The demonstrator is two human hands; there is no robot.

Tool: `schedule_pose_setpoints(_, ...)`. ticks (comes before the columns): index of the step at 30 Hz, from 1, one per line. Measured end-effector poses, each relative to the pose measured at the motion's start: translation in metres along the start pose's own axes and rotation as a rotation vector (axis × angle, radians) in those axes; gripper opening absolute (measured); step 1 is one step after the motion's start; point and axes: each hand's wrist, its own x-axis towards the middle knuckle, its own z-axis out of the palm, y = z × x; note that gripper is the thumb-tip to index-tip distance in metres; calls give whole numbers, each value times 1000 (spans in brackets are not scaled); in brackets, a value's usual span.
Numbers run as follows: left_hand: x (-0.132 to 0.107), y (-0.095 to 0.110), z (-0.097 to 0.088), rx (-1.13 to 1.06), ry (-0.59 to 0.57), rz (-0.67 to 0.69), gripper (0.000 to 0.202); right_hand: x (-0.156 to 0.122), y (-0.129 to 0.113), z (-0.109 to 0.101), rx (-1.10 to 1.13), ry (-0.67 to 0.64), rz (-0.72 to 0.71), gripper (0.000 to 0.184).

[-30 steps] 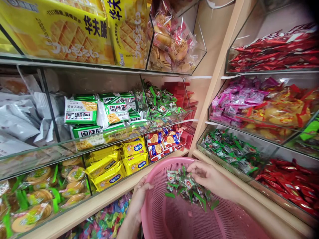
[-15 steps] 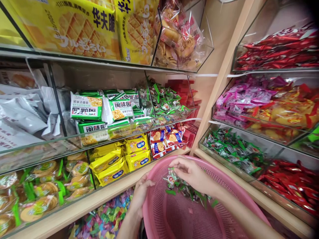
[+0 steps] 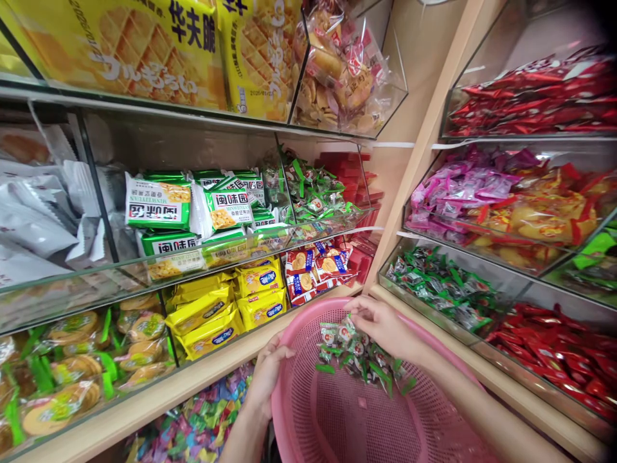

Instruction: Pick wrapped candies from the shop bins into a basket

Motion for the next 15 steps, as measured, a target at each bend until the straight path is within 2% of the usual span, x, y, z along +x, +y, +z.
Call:
schedule_pose_setpoints(4, 0, 0, 0, 12, 21, -4, 51, 1, 35, -19, -46, 147, 107, 14)
schedule_pose_setpoints(7, 0, 1, 1, 17, 26, 9, 53, -1, 51, -33, -104, 262, 161, 16)
schedule_pose_setpoints(11, -1, 3, 5, 32, 30, 7, 52, -10, 58, -51, -293, 364, 147, 18)
schedule_pose_setpoints(15, -3, 4, 7, 18, 31, -13, 52, -19, 55, -61, -464, 357, 98, 19)
